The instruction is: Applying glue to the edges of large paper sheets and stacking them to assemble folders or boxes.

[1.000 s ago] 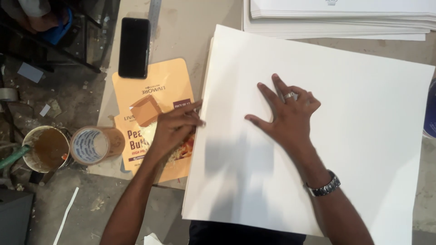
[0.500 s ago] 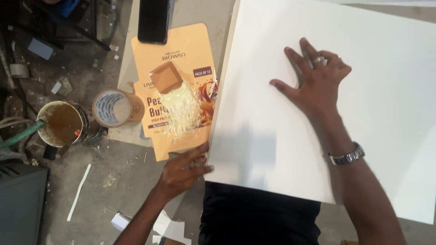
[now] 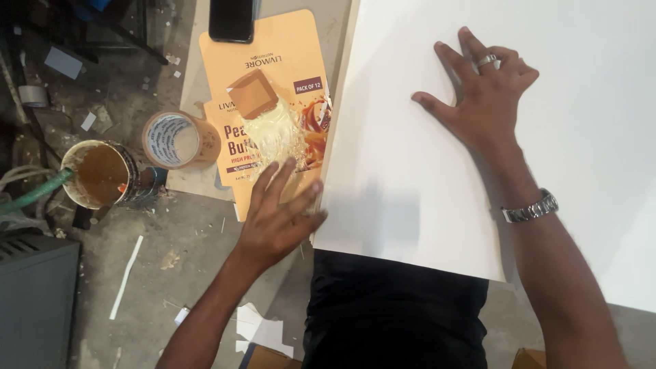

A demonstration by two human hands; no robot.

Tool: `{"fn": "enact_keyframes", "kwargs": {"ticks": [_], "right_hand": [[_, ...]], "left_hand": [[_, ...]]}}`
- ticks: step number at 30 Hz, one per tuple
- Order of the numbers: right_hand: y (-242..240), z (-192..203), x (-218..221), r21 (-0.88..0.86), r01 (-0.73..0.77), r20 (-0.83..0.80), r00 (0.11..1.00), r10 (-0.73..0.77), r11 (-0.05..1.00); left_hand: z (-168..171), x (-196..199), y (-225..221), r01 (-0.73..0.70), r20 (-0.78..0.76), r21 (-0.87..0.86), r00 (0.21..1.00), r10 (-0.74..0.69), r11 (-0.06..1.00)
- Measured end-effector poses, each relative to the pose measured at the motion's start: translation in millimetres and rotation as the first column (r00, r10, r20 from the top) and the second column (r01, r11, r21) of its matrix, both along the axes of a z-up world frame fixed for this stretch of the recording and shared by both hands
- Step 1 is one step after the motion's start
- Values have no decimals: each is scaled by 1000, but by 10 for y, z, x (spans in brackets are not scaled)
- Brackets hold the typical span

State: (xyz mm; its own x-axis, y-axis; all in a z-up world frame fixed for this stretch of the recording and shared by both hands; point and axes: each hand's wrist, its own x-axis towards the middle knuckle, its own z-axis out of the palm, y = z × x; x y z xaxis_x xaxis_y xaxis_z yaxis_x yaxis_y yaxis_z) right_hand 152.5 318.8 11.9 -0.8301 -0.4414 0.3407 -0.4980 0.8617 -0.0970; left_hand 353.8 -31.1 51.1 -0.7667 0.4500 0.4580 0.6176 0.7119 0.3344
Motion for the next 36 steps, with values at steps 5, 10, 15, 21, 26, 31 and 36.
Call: {"fn": "enact_keyframes", "kwargs": {"ticks": [5,10,15,21,26,31,36], "right_hand": [[11,11,8,2,-9,-8,1000,9,1000],[26,-23,6,-2,-26,-13,1000,26,1000],[4,56,3,-20,-43,-10,999,43,999],[-34,114,14,-6,-31,-1,1000,31,999],[-19,97,20,-14,-60,-6,998,60,998],[32,17,-11,-9,-57,2,998,57,998],[28,4,11,-8,-26,17,1000,26,1000]], "left_hand": [[-58,451,-23,59,-51,31,997,-57,998],[-48,446,148,-479,579,542,808,107,691],[22,99,186,-211,217,154,960,175,965],[-182,581,1,-146,221,234,971,93,961],[-104,493,44,-217,258,325,957,134,920],[-142,354,-1,-194,232,207,962,145,959],[27,535,17,-167,310,394,950,41,904]]}}
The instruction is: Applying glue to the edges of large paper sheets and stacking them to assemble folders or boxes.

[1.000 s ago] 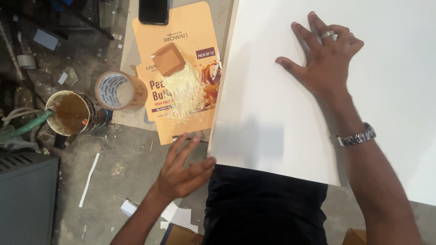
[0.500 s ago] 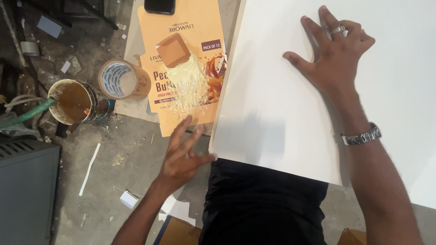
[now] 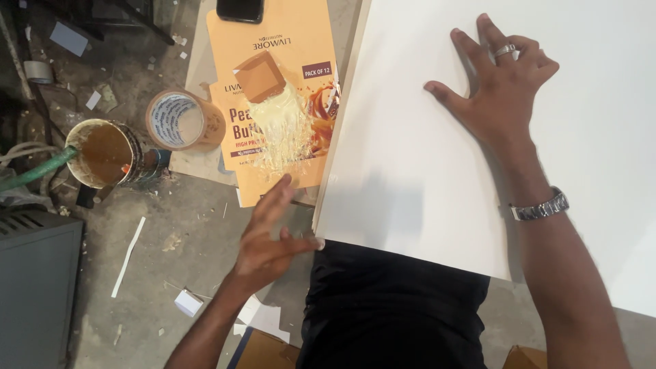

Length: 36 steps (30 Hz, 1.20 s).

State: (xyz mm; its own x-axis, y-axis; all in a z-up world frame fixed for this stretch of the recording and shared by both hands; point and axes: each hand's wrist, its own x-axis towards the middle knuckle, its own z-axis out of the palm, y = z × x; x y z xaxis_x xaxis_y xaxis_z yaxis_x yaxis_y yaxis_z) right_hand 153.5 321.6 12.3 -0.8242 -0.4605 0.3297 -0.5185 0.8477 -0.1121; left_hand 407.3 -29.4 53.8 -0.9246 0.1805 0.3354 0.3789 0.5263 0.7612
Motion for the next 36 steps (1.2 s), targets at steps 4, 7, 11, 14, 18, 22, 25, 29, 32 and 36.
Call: {"fn": "enact_keyframes", "kwargs": {"ticks": [4,7,11,14,18,22,25,29,32,36], "right_hand": [[-18,-16,-10,8,-11,-18,1000,12,1000],[-58,37,-20,5,8,-35,999,-8,1000],[-120,108,42,-5,44,-9,999,-44,999],[-176,175,29,-17,64,3,998,-64,998],[-253,327,49,-55,90,53,995,-87,994],[-275,375,42,-66,111,76,991,-106,992],[-285,385,34,-67,118,100,989,-111,991],[-287,384,41,-75,120,122,986,-110,990],[-280,372,31,-80,123,122,986,-112,989],[-278,380,35,-81,113,112,988,-104,990]], "left_hand": [[3,-670,-54,27,197,373,974,-107,928],[221,-1559,-12,73,205,93,975,-91,993],[-62,-2706,21,37,-107,-182,993,-57,983],[-287,-3374,42,-8,-197,-232,980,-39,973],[-396,-3828,113,-31,-114,-282,993,-1,959],[-571,-4072,135,-24,-252,-270,967,-46,963],[-573,-4107,156,-74,-250,-311,968,-6,947],[-720,-4025,55,-42,-168,-345,986,-17,938],[-653,-3739,33,-15,-225,-363,972,-72,932],[-613,-3306,5,-18,-209,-367,976,-64,930]]}}
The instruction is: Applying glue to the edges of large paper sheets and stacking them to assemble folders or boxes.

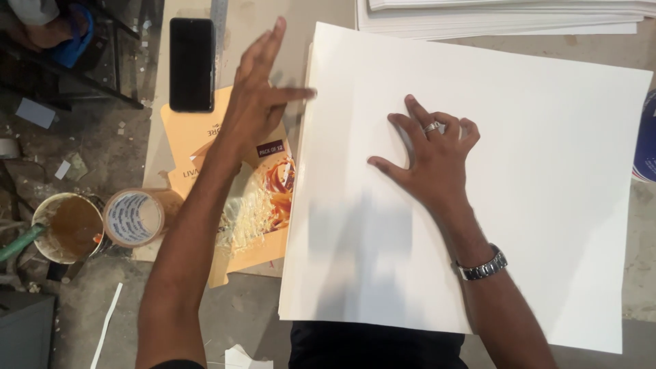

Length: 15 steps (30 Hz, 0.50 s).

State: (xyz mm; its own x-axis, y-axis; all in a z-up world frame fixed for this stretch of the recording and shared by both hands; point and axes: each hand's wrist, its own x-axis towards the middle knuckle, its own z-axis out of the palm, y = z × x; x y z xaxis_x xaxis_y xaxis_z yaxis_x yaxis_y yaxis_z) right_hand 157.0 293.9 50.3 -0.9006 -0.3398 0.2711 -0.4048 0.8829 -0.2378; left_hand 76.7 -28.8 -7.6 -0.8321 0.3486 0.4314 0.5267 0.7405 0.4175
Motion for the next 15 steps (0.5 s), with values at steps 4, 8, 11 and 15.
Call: {"fn": "enact_keyframes", "kwargs": {"ticks": [4,8,11,15], "right_hand": [[-10,9,11,-8,-16,-3,1000,16,1000],[-4,-2,17,4,-9,-13,1000,9,1000],[13,-28,15,9,-9,-28,1000,10,1000],[37,-82,33,19,-28,-44,999,28,999]], "left_hand": [[48,413,-21,-5,20,-67,1000,7,998],[208,859,-14,3,72,-148,997,7,989],[463,1160,-10,22,201,-107,980,0,994],[646,1529,53,-119,552,-5,828,102,993]]}}
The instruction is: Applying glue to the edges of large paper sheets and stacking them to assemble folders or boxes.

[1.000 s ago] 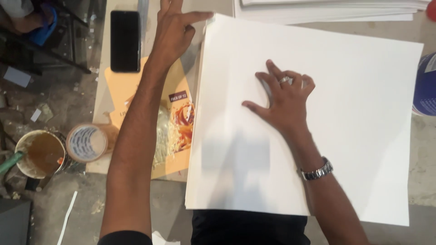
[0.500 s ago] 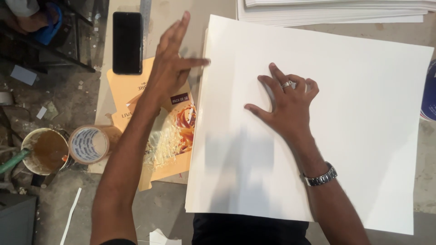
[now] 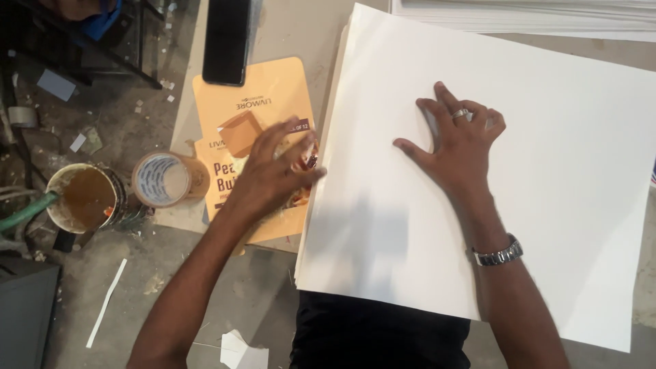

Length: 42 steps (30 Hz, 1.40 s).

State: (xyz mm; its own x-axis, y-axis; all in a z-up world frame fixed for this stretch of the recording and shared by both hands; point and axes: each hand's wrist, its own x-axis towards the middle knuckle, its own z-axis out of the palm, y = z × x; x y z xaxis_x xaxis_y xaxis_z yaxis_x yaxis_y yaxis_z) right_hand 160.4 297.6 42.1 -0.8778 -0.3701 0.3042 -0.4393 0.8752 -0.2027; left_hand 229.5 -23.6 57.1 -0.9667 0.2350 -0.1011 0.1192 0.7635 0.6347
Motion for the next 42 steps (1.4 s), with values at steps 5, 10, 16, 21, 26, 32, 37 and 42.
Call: {"fn": "enact_keyframes", "kwargs": {"ticks": [5,10,16,21,26,32,37,42], "right_hand": [[31,-50,-20,6,-8,-13,1000,8,1000],[81,-122,-31,27,-29,-36,999,29,999],[97,-158,-25,18,-24,-19,1000,25,1000],[166,-201,-30,30,-73,-46,996,74,997],[36,-118,48,185,-62,-130,988,87,981],[-58,52,182,78,-55,69,996,50,995],[9,67,395,-11,-140,80,987,140,990],[60,64,726,207,-219,187,965,181,954]], "left_hand": [[-235,657,-242,282,-487,-231,795,-362,931],[-222,1361,-264,230,-546,-308,752,-370,923],[-155,1972,-195,272,-628,-285,672,-394,919],[239,2017,116,-105,-486,13,868,98,994],[247,1869,154,-81,-461,-162,887,-3,983],[280,2010,314,3,-477,-74,878,-38,997],[672,1544,838,187,-246,38,954,-172,982],[177,1492,1101,194,-199,-263,948,-250,945]]}}
